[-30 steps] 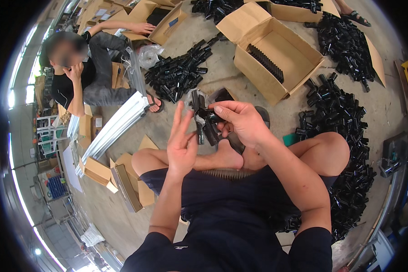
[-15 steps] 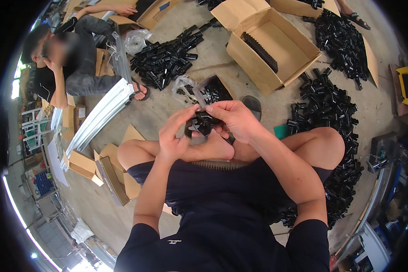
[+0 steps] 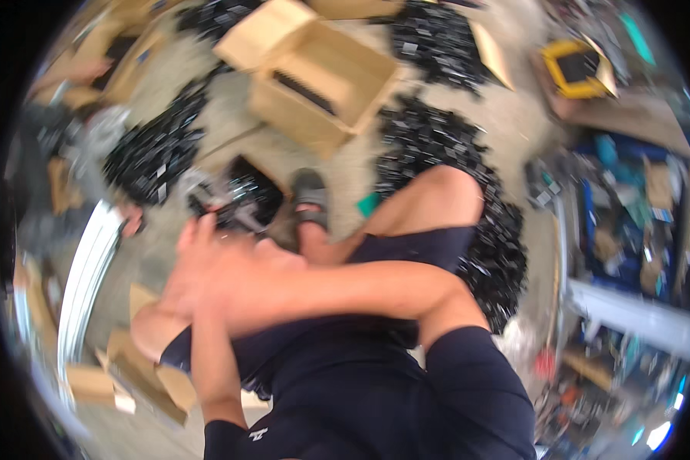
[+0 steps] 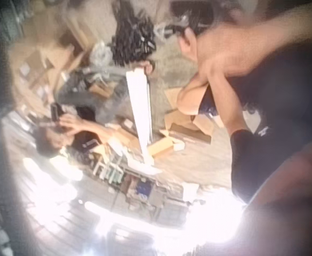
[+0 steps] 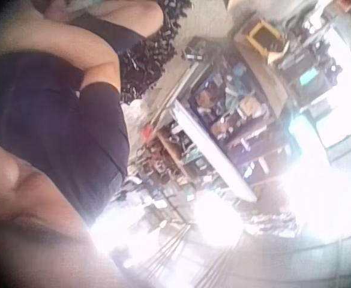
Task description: The person sits on the floor and assembles black plastic pipe components by fitting straight sections into T-shaped connectors.
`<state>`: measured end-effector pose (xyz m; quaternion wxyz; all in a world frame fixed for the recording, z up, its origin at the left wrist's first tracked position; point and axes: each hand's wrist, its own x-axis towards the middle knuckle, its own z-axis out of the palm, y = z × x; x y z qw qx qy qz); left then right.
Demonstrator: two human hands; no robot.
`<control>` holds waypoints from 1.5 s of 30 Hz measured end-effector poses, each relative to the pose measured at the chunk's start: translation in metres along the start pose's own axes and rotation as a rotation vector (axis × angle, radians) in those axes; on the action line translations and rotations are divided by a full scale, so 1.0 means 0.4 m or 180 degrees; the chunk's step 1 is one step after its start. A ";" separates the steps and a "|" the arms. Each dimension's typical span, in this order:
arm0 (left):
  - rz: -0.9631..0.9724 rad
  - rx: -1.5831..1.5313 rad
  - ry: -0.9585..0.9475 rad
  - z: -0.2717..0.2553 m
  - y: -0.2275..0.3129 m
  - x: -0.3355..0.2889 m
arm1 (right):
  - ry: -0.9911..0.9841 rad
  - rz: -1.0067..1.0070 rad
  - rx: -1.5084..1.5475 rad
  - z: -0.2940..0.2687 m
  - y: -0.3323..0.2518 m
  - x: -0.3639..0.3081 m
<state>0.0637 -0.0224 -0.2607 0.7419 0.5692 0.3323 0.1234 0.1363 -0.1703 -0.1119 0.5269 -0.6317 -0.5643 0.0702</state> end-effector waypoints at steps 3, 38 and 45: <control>0.0073 -0.0465 -0.0194 0.021 -0.027 0.038 | -0.0185 -0.1615 0.1466 0.036 -0.211 0.104; -0.0747 -0.1053 -0.1047 0.078 0.055 -0.085 | -0.0447 0.0994 -0.0712 -0.106 0.164 -0.202; -0.0729 -0.1021 -0.1208 0.065 0.055 -0.080 | -0.0402 0.1590 -0.0030 -0.089 0.172 -0.234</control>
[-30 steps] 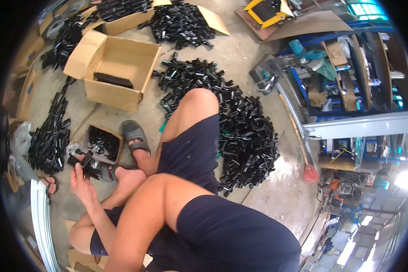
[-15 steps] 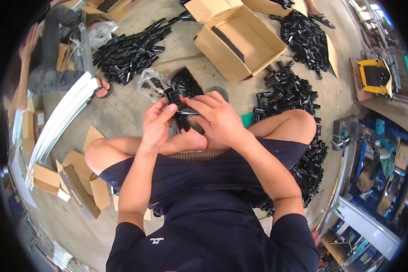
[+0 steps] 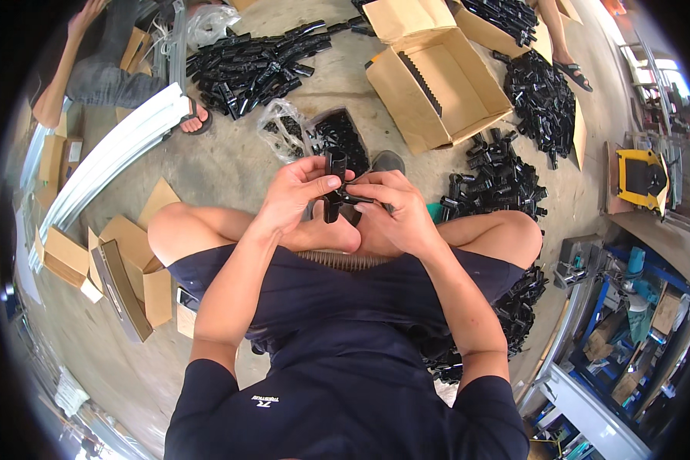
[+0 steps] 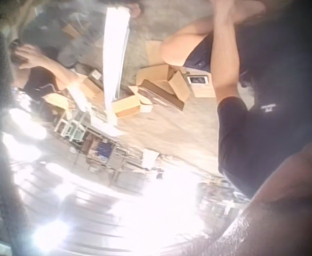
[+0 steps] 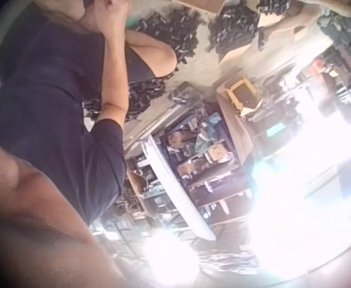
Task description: The person sits on the floor and assembles black plastic pipe components by fitting straight sections into T-shaped connectors.
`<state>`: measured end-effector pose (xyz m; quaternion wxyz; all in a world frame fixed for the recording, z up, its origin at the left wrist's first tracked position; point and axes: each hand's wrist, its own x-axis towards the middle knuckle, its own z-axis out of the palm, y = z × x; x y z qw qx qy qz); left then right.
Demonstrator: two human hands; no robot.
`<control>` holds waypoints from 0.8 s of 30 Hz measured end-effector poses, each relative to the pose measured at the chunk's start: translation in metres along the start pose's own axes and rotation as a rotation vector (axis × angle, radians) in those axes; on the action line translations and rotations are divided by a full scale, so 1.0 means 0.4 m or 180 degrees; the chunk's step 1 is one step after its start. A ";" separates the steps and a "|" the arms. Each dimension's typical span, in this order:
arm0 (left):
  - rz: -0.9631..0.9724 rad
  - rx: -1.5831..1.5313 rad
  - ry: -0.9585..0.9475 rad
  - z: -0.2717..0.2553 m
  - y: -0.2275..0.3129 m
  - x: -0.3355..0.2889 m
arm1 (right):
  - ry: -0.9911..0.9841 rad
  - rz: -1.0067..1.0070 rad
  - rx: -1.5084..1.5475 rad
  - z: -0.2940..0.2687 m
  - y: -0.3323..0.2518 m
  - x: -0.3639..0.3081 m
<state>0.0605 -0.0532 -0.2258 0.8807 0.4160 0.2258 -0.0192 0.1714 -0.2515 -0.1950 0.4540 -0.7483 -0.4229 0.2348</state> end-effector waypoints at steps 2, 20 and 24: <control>-0.0013 0.0024 0.0058 0.005 0.000 0.000 | -0.0010 0.0134 0.0241 0.005 0.007 -0.001; 0.0157 0.1785 -0.0063 0.034 -0.006 -0.021 | 0.0424 0.1113 0.1826 0.046 0.044 0.020; 0.0150 0.1785 -0.0110 0.032 -0.001 -0.021 | 0.0370 0.1076 0.1526 0.044 0.039 0.025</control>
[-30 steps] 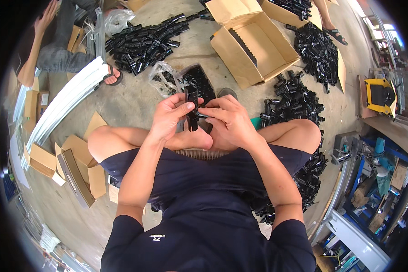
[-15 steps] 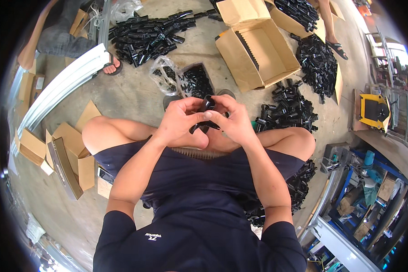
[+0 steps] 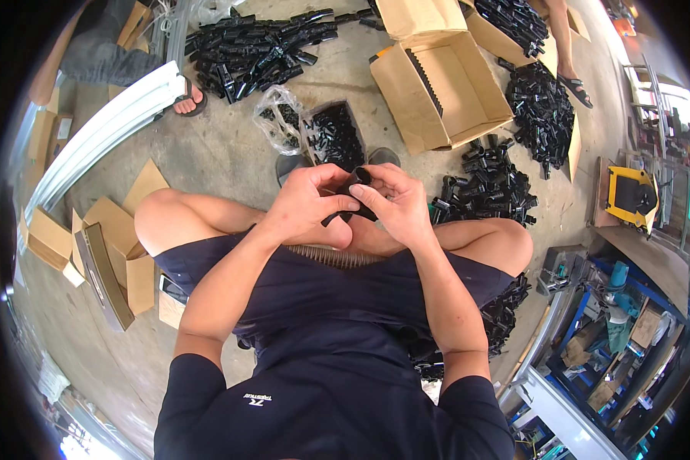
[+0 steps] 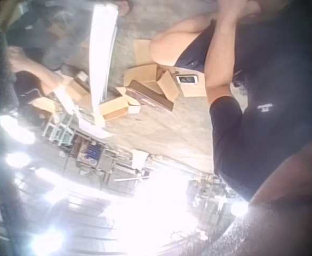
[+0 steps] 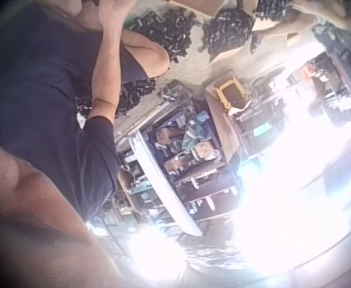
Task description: The person sits on the floor and assembles black plastic pipe components by fitting straight sections into T-shaped connectors.
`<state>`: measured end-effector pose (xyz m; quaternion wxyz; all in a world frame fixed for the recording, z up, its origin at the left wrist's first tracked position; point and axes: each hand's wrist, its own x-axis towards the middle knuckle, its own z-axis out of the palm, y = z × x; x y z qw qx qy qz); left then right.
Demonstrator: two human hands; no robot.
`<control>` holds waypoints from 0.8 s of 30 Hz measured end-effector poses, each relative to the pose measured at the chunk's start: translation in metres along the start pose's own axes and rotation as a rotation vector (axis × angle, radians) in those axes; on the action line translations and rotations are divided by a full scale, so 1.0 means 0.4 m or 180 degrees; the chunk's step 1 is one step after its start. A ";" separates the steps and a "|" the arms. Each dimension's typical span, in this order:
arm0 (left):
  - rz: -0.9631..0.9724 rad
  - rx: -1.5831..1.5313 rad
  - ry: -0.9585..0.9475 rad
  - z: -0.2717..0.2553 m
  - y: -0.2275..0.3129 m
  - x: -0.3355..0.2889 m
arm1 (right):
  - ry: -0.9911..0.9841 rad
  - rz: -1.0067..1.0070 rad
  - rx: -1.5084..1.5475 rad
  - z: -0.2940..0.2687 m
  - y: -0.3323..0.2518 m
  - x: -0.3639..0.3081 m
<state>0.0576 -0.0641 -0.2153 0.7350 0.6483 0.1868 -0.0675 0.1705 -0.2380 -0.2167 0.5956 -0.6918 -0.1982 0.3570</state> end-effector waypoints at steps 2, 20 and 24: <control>0.0037 -0.0155 -0.0127 -0.006 -0.002 -0.001 | -0.0024 -0.0027 -0.0203 -0.005 -0.001 0.003; -0.0187 0.0015 -0.0274 -0.020 -0.016 0.014 | -0.0258 0.0068 -0.0578 -0.029 -0.010 0.010; 0.0121 -0.0208 -0.0192 -0.013 -0.027 0.012 | -0.0122 0.0001 -0.0599 -0.018 -0.011 0.015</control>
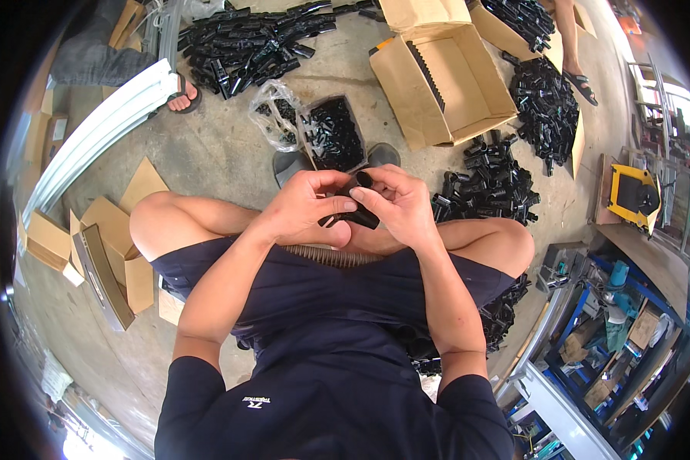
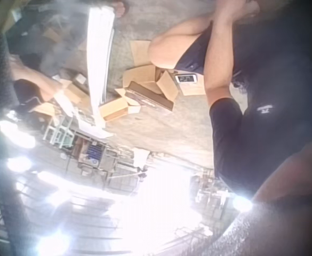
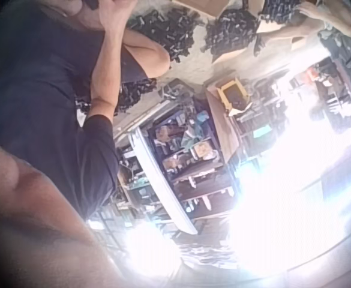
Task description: The person sits on the floor and assembles black plastic pipe components by fitting straight sections into T-shaped connectors.
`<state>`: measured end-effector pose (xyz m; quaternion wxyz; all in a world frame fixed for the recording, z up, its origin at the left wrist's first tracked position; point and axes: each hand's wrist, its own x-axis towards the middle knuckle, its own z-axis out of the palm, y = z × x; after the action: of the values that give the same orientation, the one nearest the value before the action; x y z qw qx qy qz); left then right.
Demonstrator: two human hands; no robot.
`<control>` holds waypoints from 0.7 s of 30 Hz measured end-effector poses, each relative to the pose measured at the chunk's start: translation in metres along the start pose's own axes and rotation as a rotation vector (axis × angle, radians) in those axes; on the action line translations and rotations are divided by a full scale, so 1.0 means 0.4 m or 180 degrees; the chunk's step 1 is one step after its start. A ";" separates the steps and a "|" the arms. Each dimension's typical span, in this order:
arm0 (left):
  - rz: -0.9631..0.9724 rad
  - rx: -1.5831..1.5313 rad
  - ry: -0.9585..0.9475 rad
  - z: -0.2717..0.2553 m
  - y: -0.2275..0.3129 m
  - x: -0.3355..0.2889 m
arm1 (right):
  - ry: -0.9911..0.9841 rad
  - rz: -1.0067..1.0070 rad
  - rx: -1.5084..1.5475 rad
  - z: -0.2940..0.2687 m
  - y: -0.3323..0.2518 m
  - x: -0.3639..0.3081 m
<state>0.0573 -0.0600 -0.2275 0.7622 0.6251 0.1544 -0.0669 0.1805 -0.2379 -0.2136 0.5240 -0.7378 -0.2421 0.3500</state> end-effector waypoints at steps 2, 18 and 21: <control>-0.0215 -0.0309 -0.0030 0.003 -0.008 0.008 | 0.0161 -0.0049 -0.0186 0.006 -0.008 0.000; 0.0715 -0.1160 0.1954 -0.198 0.043 0.010 | -0.0517 -0.2054 -0.1364 -0.022 -0.609 -0.099; 0.0904 -0.0771 0.1955 -0.179 0.074 0.033 | -0.0654 -0.1766 -0.1395 -0.037 -0.575 -0.053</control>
<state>0.0675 0.0172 -0.2164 0.7506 0.5363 0.2946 0.2494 0.1806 -0.1854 0.0117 0.4015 -0.6998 -0.5535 0.2068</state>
